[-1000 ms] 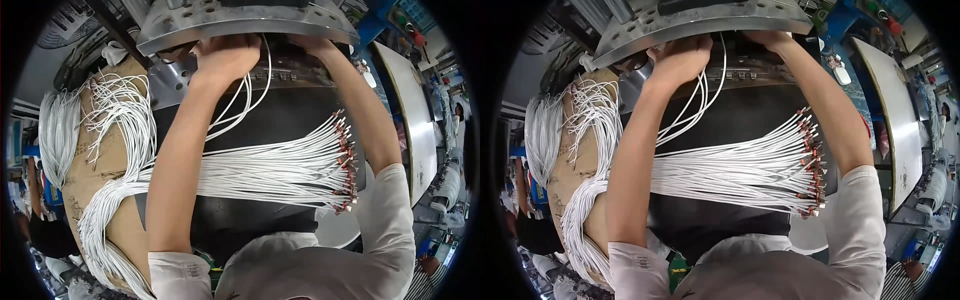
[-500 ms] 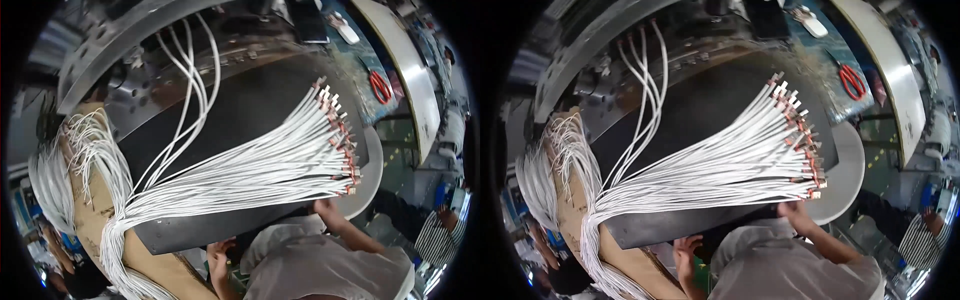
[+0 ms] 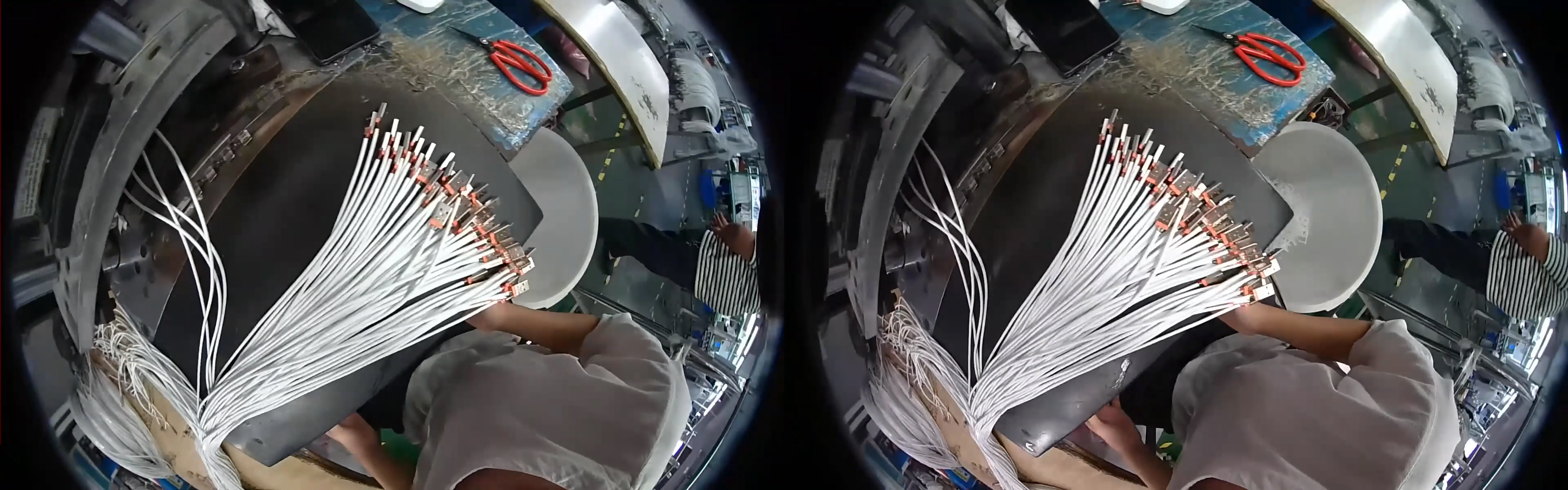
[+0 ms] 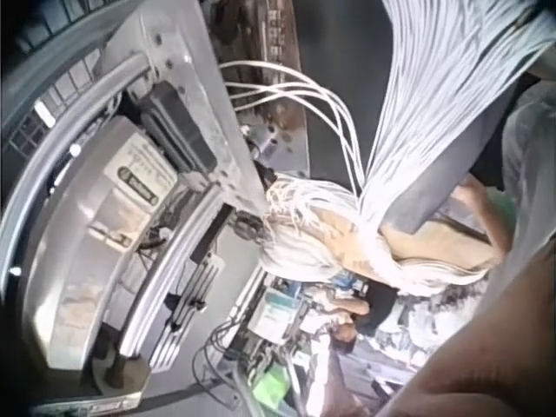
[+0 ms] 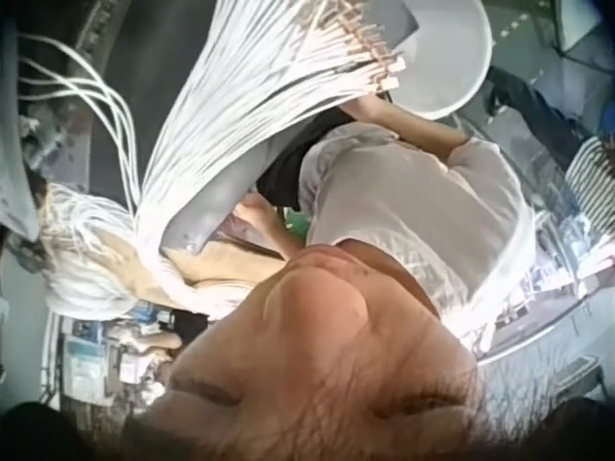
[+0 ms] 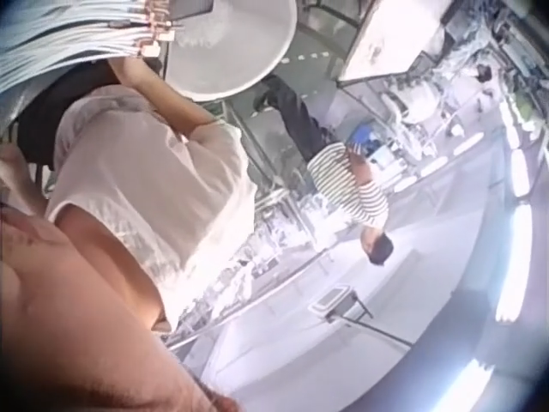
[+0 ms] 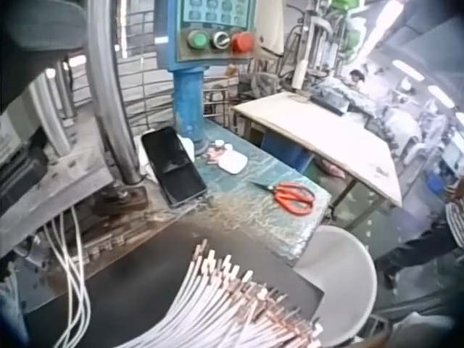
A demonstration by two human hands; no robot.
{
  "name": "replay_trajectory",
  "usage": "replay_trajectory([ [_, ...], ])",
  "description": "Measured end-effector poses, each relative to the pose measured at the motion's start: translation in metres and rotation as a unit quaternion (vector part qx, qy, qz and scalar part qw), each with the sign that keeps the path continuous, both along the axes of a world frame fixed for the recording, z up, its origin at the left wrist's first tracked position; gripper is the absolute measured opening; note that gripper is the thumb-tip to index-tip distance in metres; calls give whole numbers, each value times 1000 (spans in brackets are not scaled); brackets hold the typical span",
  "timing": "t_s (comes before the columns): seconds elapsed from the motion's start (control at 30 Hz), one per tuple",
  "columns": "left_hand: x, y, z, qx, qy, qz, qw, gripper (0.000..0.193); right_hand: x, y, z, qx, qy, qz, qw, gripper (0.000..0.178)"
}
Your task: The person assembles wire harnesses by hand, aligning individual wires with connectors, then securing the connectors using a press machine.
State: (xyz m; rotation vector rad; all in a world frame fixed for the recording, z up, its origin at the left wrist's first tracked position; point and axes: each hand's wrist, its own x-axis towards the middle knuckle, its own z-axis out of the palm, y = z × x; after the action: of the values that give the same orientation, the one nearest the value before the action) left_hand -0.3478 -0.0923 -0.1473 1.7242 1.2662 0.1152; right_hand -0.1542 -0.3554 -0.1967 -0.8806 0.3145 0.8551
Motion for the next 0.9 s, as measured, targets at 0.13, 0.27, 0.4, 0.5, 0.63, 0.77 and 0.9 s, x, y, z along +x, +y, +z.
replay_trajectory([
  [0.13,-18,13,-8,49,32,-37,998,49,0,2,-3,158,155,-58,973,51],
  [0.27,-13,10,8,33,-54,-36,997,47,4,7,25,423,727,-255,476,44],
  [0.4,74,26,149,-296,-64,-426,853,27,31,23,89,198,888,-408,-75,45],
  [0.5,136,58,169,73,-187,-514,834,18,67,47,171,-193,655,-501,-532,50],
  [0.63,219,83,164,377,-203,-522,738,24,149,97,219,213,838,-395,-311,85],
  [0.77,243,161,142,438,-154,-502,730,20,183,72,215,274,796,-417,-341,90],
  [0.9,223,176,155,473,-66,-465,746,23,202,52,211,331,785,-406,-331,84],
])
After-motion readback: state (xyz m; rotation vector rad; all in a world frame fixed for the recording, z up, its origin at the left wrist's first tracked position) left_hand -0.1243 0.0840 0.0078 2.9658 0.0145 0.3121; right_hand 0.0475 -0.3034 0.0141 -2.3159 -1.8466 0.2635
